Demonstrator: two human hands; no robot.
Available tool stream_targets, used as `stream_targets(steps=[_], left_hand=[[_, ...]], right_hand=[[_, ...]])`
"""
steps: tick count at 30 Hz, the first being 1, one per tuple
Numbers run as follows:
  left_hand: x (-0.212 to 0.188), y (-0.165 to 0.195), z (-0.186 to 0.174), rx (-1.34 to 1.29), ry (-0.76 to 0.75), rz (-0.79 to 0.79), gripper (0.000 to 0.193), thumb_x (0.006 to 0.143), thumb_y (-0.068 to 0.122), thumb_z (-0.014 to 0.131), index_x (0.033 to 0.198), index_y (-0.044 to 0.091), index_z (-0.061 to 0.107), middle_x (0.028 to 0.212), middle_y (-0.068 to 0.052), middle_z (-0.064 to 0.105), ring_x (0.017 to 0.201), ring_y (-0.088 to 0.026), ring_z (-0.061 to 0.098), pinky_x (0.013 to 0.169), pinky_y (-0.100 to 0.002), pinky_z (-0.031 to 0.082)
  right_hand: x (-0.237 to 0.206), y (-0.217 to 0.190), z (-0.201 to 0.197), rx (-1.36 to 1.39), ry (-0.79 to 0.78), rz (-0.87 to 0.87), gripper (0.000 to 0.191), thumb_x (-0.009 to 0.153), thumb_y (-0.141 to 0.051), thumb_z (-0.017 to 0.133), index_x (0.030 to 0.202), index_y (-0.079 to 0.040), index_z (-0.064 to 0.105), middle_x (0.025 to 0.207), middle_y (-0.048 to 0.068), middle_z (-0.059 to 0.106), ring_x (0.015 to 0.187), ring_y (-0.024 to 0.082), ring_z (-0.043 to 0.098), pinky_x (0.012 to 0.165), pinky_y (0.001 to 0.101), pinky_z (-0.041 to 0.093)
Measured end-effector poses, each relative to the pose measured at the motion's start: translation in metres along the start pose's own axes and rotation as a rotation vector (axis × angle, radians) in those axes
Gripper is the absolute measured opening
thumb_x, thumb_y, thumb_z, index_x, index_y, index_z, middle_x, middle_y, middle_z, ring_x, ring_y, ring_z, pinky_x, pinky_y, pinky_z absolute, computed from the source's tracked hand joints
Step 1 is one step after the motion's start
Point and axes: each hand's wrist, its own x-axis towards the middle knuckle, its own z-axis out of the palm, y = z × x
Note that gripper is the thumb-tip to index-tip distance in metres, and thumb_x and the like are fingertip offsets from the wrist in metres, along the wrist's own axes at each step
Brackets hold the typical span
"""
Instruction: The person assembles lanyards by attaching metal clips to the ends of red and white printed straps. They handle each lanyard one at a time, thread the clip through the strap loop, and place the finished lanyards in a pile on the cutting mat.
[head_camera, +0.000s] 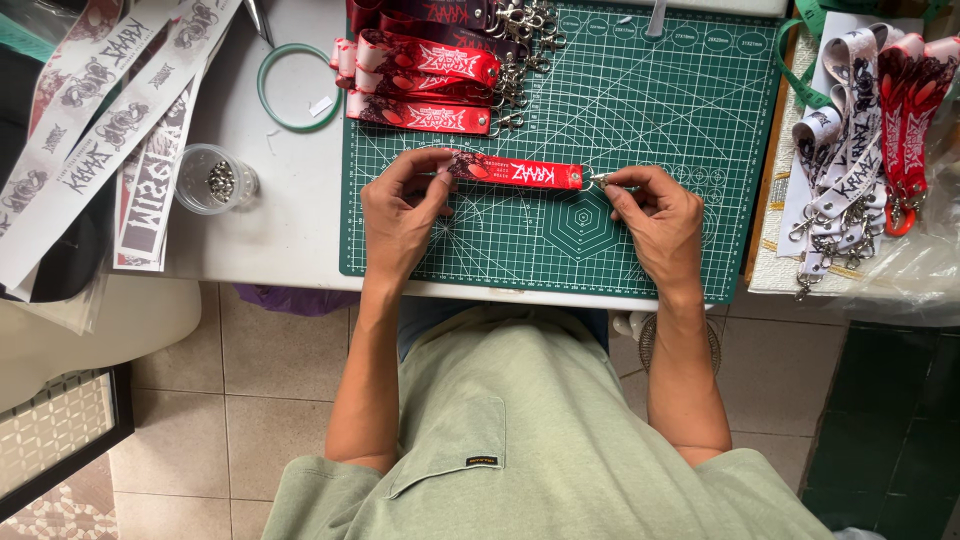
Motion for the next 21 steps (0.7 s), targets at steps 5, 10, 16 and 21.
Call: stream_targets(steps=[5,10,16,21], left_hand=[[-0.002,0.0001,0.0004,-0.065,0.041,-0.04,0.02,0.101,0.01,0.071,0.12,0.002,0.073,0.102,-0.008,0.077,0.085,-0.011,0.072,0.068,-0.024,0.062],[-0.0013,-0.0005,-0.0009,0.016,0.068,0.09,0.016,0.102,0.012,0.072,0.114,0.002,0.075,0.107,-0.007,0.07,0.089,-0.011,0.075,0.067,-0.024,0.066],[-0.0008,0.0006,0.0006,-0.01,0.086,-0.092,0.024,0.1,0.017,0.07,0.119,0.003,0.072,0.091,-0.004,0.076,0.076,-0.008,0.072,0.057,-0.021,0.057],[-0.0013,0.0007,0.0022,-0.043,0.091,-0.083,0.025,0.101,0.015,0.07,0.124,0.003,0.071,0.093,-0.004,0.075,0.078,-0.008,0.071,0.06,-0.021,0.058]], right_hand=[[-0.0013,-0.0071,0.0013,0.012,0.027,-0.009,0.012,0.099,-0.006,0.075,0.111,-0.004,0.073,0.093,0.005,0.076,0.075,0.009,0.072,0.063,0.0192,0.058],[0.0009,-0.0101,0.0012,0.039,0.055,-0.129,0.009,0.097,-0.004,0.075,0.106,-0.004,0.072,0.113,0.01,0.067,0.084,0.011,0.07,0.067,0.0211,0.061],[-0.0006,-0.0093,0.001,0.021,0.043,0.052,0.013,0.1,-0.009,0.075,0.111,-0.003,0.072,0.091,0.004,0.074,0.07,0.007,0.067,0.059,0.0182,0.053],[0.0013,-0.0039,0.0,0.024,0.027,0.043,0.017,0.099,-0.008,0.075,0.114,-0.002,0.07,0.091,0.004,0.074,0.068,0.005,0.066,0.057,0.0172,0.053]])
